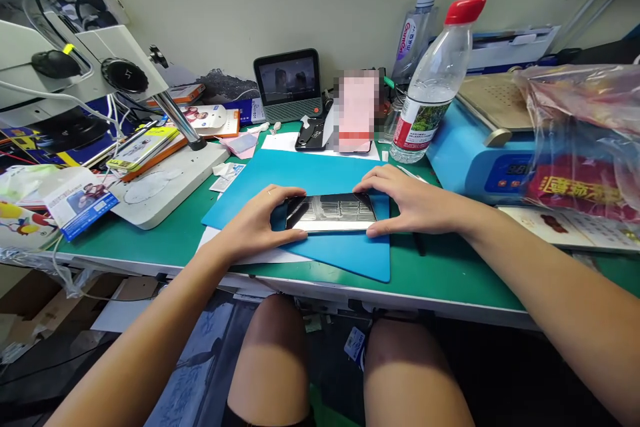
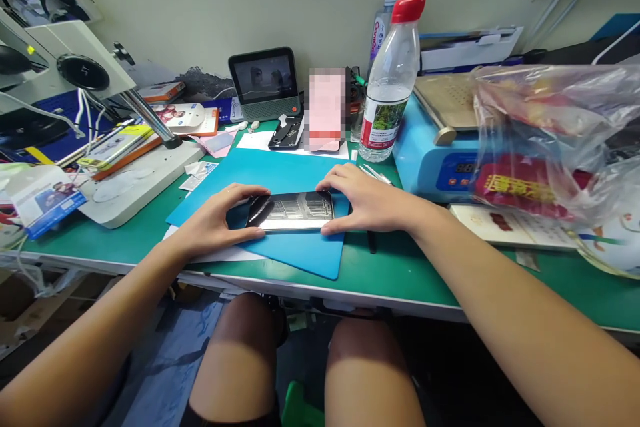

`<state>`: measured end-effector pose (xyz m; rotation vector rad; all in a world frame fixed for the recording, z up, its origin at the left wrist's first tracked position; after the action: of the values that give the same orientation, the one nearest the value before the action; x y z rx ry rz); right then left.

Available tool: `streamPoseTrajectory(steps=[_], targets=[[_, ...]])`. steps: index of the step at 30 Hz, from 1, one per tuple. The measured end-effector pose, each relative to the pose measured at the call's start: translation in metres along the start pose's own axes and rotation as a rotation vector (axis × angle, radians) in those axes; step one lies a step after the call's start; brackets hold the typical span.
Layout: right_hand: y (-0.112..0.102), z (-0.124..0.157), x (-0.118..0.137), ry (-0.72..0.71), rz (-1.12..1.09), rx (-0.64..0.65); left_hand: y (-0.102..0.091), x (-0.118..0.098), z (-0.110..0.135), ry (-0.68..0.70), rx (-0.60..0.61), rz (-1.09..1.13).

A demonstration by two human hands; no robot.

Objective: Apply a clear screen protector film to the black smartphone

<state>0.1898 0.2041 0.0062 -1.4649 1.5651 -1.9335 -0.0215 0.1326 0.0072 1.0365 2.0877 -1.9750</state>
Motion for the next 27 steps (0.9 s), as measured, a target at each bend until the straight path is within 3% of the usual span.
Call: streamPoseTrajectory(steps=[27], targets=[[0.0018, 0.0012, -0.0012, 0.012, -0.002, 0.027, 0.0023, -0.0014, 0.0001, 0.018, -0.01, -0.049]])
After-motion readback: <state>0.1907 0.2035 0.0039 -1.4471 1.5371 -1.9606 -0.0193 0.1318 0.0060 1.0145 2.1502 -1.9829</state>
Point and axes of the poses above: each hand's wrist, its own z-axis away from the middle knuckle, its own y-axis out of the palm, x = y × z, the point moved 9 cm from there along -z, towards the middle knuckle, and after that the axes turned 3 degrees about -z, right-handed, at the moved point
